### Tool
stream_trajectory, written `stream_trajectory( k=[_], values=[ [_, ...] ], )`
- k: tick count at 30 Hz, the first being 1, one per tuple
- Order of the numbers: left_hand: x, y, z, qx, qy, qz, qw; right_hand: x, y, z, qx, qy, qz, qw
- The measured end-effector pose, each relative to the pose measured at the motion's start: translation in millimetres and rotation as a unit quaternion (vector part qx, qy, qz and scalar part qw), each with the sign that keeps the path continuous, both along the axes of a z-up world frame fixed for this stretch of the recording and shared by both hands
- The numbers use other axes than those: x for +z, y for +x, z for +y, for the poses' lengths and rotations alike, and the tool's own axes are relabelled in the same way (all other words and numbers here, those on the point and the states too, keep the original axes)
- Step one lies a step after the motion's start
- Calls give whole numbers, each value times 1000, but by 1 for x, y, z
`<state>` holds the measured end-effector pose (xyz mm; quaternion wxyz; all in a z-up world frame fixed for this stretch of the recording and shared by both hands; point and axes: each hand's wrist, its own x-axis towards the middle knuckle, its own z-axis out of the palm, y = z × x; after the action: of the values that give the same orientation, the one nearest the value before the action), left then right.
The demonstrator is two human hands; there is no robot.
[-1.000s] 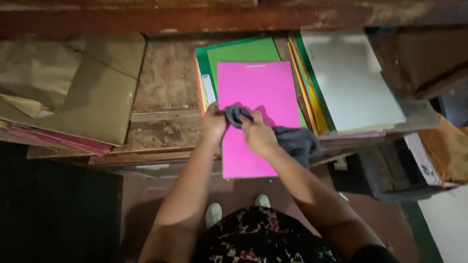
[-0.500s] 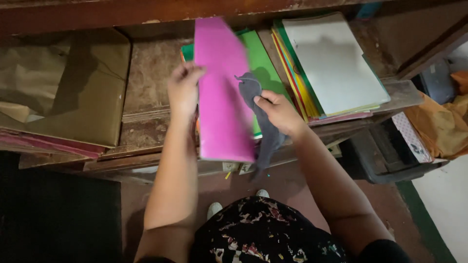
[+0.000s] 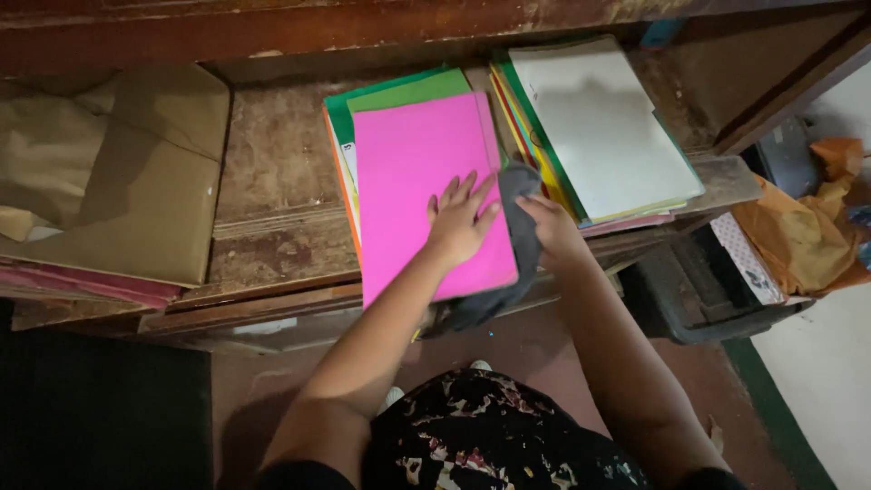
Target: Wipe down and clean various colored file folders on a wooden shelf using a cloth.
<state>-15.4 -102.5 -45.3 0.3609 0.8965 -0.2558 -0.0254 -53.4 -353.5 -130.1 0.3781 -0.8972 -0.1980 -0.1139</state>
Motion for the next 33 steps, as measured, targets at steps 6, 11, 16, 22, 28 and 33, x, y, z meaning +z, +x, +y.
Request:
stream_trajectory(
  k=[6, 11, 16, 22, 28, 33],
  values=[
    [11, -15, -3, -60, 171, 91, 979, 32, -23, -47, 21, -259, -83, 962],
    [-29, 28, -38, -68, -20, 172, 983, 93, -31, -58, -309, 206, 191, 909],
    [-69, 59, -15, 10, -409, 117, 905, 92, -15, 31, -199, 83, 8, 976],
    [-84, 51, 51, 105, 19, -77, 991, 73, -11, 178, -215, -76, 97, 969],
    [-86, 33, 71, 193, 47, -34, 979, 14, 45, 92, -377, -348, 102, 852],
    [-90, 32, 69, 227, -3, -60, 972, 68, 0, 178, -304, -384, 48, 871]
  ],
)
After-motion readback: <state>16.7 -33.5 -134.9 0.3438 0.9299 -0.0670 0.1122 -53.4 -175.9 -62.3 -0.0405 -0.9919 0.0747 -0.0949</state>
